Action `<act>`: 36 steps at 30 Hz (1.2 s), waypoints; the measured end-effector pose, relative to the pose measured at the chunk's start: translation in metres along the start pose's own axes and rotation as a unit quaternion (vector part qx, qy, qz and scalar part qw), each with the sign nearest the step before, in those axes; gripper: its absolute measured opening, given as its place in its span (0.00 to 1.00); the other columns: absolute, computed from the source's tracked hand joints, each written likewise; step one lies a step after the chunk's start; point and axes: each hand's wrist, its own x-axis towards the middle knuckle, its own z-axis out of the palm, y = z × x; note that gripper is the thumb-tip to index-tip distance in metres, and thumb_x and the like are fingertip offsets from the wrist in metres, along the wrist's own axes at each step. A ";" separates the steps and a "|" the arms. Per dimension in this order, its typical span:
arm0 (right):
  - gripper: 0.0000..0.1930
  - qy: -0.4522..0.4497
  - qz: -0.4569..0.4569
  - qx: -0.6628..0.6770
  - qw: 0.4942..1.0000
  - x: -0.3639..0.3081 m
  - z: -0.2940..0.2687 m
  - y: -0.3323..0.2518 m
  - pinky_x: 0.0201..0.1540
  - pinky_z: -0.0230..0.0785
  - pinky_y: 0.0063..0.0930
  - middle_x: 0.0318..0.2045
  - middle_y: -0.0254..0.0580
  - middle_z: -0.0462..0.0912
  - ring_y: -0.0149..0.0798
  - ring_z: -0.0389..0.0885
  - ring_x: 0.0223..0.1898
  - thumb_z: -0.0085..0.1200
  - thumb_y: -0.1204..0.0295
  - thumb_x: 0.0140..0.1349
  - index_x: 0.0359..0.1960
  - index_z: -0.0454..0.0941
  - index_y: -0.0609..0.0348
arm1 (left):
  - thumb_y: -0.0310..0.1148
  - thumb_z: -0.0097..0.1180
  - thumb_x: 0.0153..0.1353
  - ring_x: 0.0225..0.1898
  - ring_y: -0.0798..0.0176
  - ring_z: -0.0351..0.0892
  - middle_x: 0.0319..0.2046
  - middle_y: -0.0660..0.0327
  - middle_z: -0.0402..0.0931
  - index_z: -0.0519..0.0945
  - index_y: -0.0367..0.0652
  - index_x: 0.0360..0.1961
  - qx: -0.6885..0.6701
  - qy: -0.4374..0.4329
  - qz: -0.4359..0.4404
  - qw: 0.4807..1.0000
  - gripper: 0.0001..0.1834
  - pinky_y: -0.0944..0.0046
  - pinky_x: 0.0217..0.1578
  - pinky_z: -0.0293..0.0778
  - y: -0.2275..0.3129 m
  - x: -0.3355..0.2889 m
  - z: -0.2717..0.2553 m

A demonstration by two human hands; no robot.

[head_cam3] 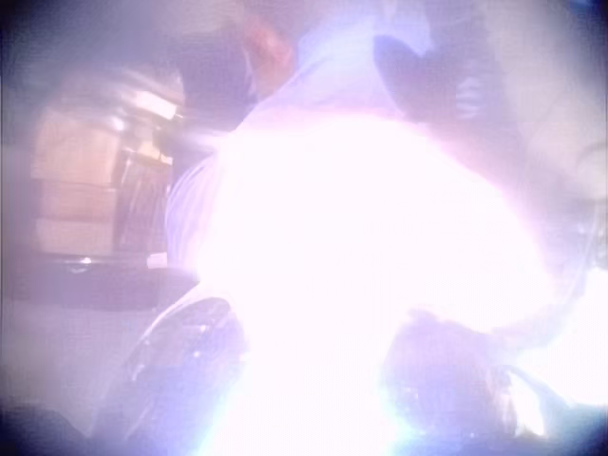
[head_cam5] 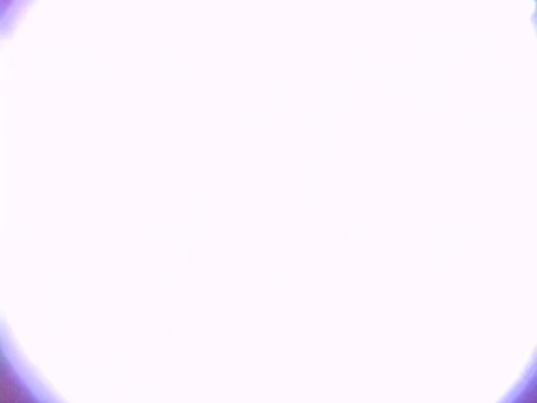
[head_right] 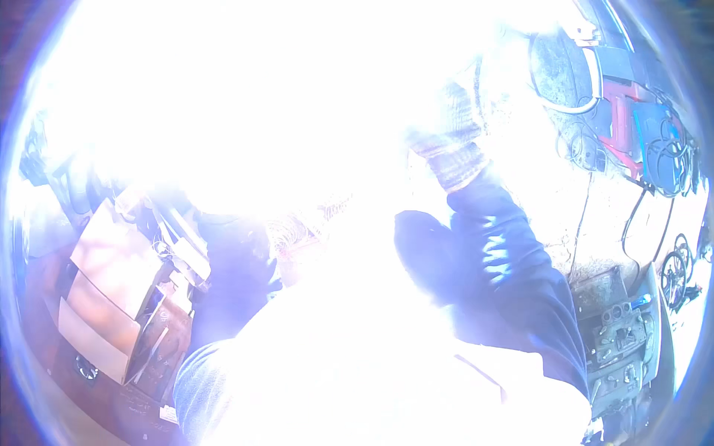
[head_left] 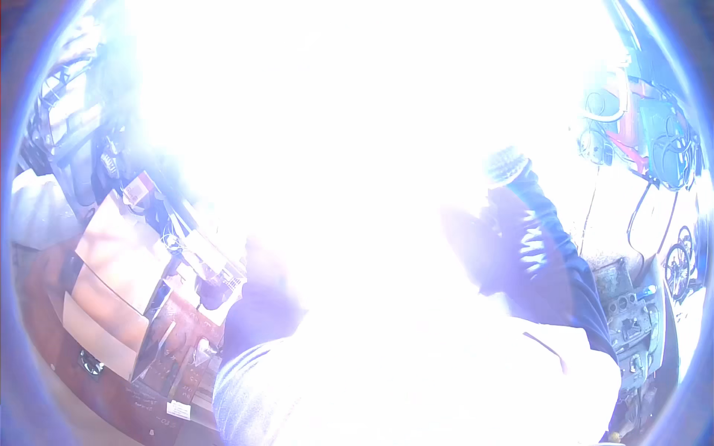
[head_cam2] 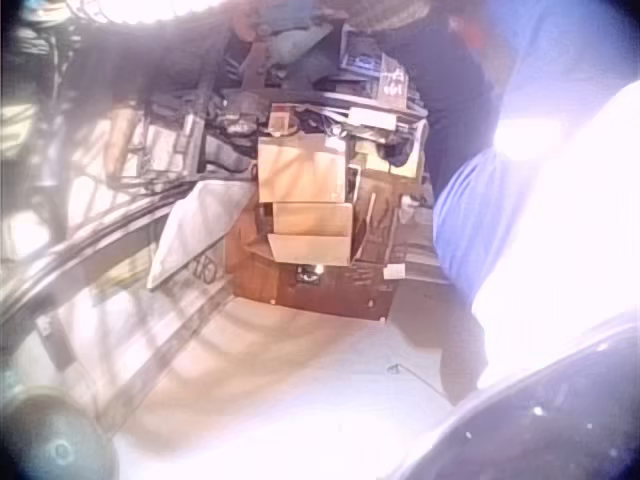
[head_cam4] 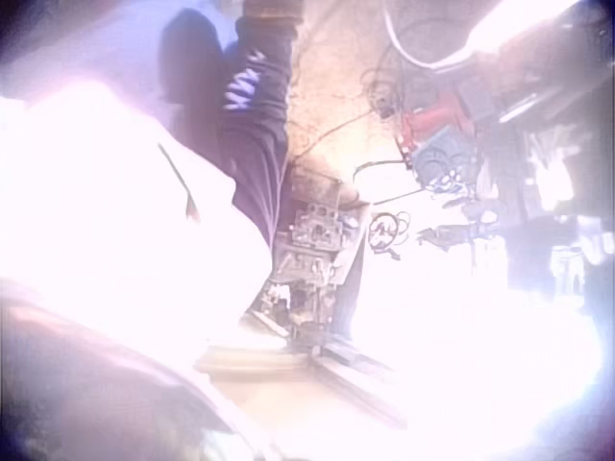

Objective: The person hammered a curved metal grid to shape it, kemudian placed it down and used a welding tool to join pieces of metal together, resulting in bright sparks.

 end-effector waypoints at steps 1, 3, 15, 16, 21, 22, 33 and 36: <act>0.25 0.024 0.020 0.063 0.998 -0.001 0.002 -0.001 0.52 0.71 0.33 0.46 0.47 0.79 0.42 0.79 0.49 0.61 0.66 0.55 0.54 0.70 0.60 | 0.40 0.56 0.62 0.42 0.52 0.83 0.41 0.52 0.82 0.79 0.45 0.50 -0.012 -0.007 -0.025 1.000 0.18 0.59 0.45 0.77 0.001 0.000 0.000; 0.23 0.057 0.088 0.182 0.978 -0.006 0.007 -0.002 0.52 0.72 0.35 0.48 0.43 0.75 0.38 0.76 0.50 0.56 0.67 0.60 0.56 0.66 0.60 | 0.41 0.56 0.62 0.41 0.52 0.83 0.41 0.52 0.82 0.80 0.45 0.50 -0.031 -0.022 -0.075 0.996 0.18 0.60 0.44 0.77 0.007 0.001 0.000; 0.28 0.061 0.160 0.303 0.938 -0.007 0.001 -0.013 0.53 0.68 0.30 0.47 0.44 0.78 0.37 0.78 0.49 0.63 0.69 0.55 0.55 0.66 0.62 | 0.40 0.55 0.62 0.42 0.49 0.81 0.40 0.52 0.81 0.80 0.43 0.47 0.071 0.021 0.086 0.994 0.17 0.55 0.44 0.76 -0.006 0.000 0.002; 0.28 0.050 0.164 0.304 0.937 -0.006 -0.002 -0.016 0.53 0.68 0.30 0.47 0.44 0.78 0.37 0.78 0.49 0.63 0.69 0.55 0.55 0.66 0.62 | 0.40 0.55 0.62 0.42 0.48 0.81 0.40 0.52 0.81 0.80 0.42 0.47 0.082 0.021 0.090 0.992 0.16 0.55 0.44 0.76 -0.007 -0.001 0.002; 0.29 0.048 0.166 0.258 0.951 -0.004 0.005 -0.010 0.53 0.68 0.31 0.46 0.45 0.78 0.38 0.78 0.49 0.65 0.66 0.54 0.55 0.67 0.63 | 0.41 0.56 0.62 0.41 0.48 0.81 0.40 0.51 0.81 0.80 0.42 0.46 0.082 0.022 0.084 0.993 0.16 0.54 0.43 0.75 -0.009 -0.001 0.003; 0.29 0.057 0.164 0.266 0.948 -0.004 0.010 -0.008 0.52 0.68 0.31 0.45 0.45 0.79 0.38 0.78 0.48 0.65 0.66 0.53 0.55 0.67 0.63 | 0.41 0.56 0.62 0.41 0.48 0.81 0.40 0.51 0.81 0.80 0.42 0.46 0.085 0.021 0.087 0.992 0.17 0.54 0.44 0.75 -0.009 0.000 0.002; 0.28 0.058 0.158 0.253 0.953 0.000 0.003 -0.020 0.51 0.69 0.31 0.43 0.44 0.79 0.40 0.79 0.46 0.66 0.66 0.50 0.52 0.70 0.61 | 0.40 0.56 0.61 0.41 0.48 0.81 0.41 0.51 0.81 0.80 0.44 0.48 0.093 0.023 0.102 0.990 0.17 0.53 0.43 0.75 -0.008 0.002 0.001; 0.27 -0.016 0.106 0.051 0.993 -0.002 0.005 -0.014 0.50 0.70 0.31 0.42 0.43 0.79 0.39 0.79 0.45 0.66 0.67 0.50 0.51 0.70 0.61 | 0.40 0.56 0.61 0.41 0.49 0.82 0.40 0.51 0.81 0.80 0.46 0.48 0.063 0.013 0.048 0.997 0.16 0.54 0.43 0.76 0.001 0.000 -0.002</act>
